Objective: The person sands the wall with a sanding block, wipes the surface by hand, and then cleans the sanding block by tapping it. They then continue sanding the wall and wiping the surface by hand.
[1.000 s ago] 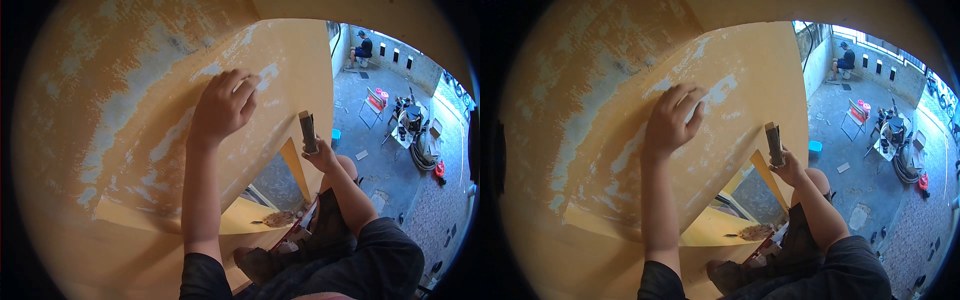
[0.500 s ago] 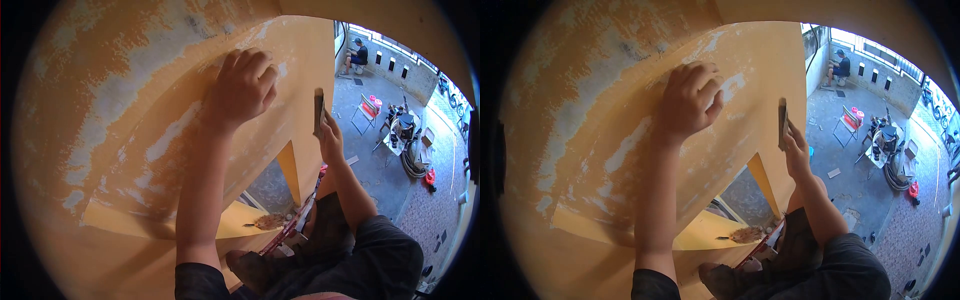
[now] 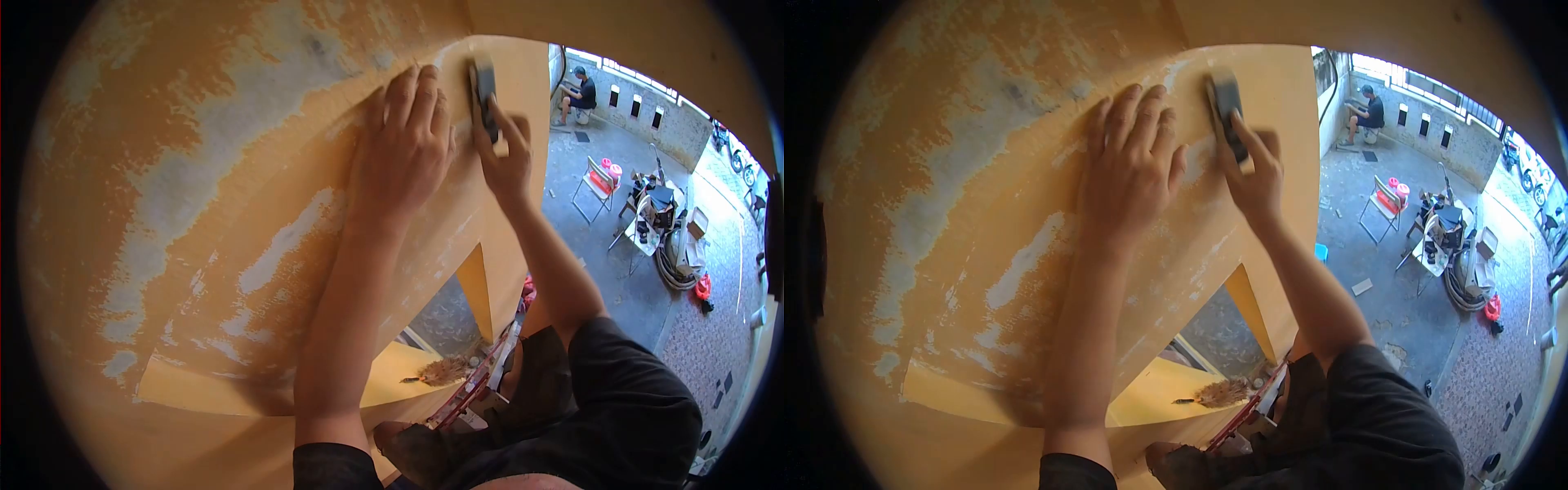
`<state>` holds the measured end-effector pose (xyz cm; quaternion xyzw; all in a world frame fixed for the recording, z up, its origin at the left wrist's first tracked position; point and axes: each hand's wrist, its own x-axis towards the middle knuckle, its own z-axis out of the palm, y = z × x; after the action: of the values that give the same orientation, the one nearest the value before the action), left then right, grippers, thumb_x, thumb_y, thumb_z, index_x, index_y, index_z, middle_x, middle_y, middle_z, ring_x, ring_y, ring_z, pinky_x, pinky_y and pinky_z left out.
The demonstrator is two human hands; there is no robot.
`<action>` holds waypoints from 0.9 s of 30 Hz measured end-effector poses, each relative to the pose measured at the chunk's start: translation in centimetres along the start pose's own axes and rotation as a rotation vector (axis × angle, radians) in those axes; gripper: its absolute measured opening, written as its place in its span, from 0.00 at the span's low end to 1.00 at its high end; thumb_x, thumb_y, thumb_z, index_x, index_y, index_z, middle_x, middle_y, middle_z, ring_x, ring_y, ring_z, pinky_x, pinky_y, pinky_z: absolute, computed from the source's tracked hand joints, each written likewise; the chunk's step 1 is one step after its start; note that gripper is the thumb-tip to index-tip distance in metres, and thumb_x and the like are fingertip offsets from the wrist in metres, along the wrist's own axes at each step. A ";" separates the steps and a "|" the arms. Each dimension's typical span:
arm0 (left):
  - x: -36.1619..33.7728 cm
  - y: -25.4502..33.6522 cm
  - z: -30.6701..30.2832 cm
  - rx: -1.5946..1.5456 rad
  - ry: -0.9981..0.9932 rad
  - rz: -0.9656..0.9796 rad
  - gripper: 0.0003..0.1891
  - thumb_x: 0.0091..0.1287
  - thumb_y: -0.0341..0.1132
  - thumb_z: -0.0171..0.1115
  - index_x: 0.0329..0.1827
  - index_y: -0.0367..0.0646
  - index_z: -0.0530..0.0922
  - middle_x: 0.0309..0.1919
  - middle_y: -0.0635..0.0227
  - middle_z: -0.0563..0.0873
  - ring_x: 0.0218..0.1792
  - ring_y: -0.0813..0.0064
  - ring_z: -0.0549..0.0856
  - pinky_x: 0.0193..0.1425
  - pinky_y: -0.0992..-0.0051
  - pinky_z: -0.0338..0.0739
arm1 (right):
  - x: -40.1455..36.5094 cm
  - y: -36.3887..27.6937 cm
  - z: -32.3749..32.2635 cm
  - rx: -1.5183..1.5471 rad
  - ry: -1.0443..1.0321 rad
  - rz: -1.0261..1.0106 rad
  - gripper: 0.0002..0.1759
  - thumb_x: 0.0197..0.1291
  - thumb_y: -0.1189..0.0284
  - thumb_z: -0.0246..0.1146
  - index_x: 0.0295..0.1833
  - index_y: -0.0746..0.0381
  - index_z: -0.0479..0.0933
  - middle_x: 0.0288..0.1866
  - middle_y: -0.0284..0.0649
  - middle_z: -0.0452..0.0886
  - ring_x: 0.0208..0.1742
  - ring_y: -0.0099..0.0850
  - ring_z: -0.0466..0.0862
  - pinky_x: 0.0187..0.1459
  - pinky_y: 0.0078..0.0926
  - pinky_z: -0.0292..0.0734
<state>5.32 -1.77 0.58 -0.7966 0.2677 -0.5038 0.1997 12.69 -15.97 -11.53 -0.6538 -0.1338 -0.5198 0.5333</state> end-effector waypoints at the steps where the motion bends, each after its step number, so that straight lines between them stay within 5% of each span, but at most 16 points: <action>1: 0.0 -0.1 0.1 -0.012 0.010 0.002 0.19 0.66 0.40 0.62 0.55 0.38 0.82 0.65 0.62 0.78 0.70 0.62 0.71 0.77 0.54 0.61 | -1.5 0.5 0.1 -0.033 0.033 -0.011 0.25 0.57 0.77 0.71 0.63 0.59 0.81 0.45 0.43 0.81 0.46 0.34 0.82 0.51 0.31 0.77; 27: -0.2 0.1 0.0 0.005 0.065 -0.012 0.16 0.67 0.35 0.57 0.53 0.37 0.82 0.61 0.61 0.81 0.68 0.65 0.74 0.73 0.61 0.67 | 2.4 -1.3 0.4 -0.091 0.048 -0.062 0.22 0.58 0.78 0.69 0.60 0.62 0.81 0.44 0.42 0.80 0.46 0.34 0.80 0.50 0.28 0.75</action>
<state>5.24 -1.71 0.36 -0.7810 0.2680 -0.5312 0.1897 12.96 -16.04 -8.84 -0.6604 -0.1173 -0.5571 0.4897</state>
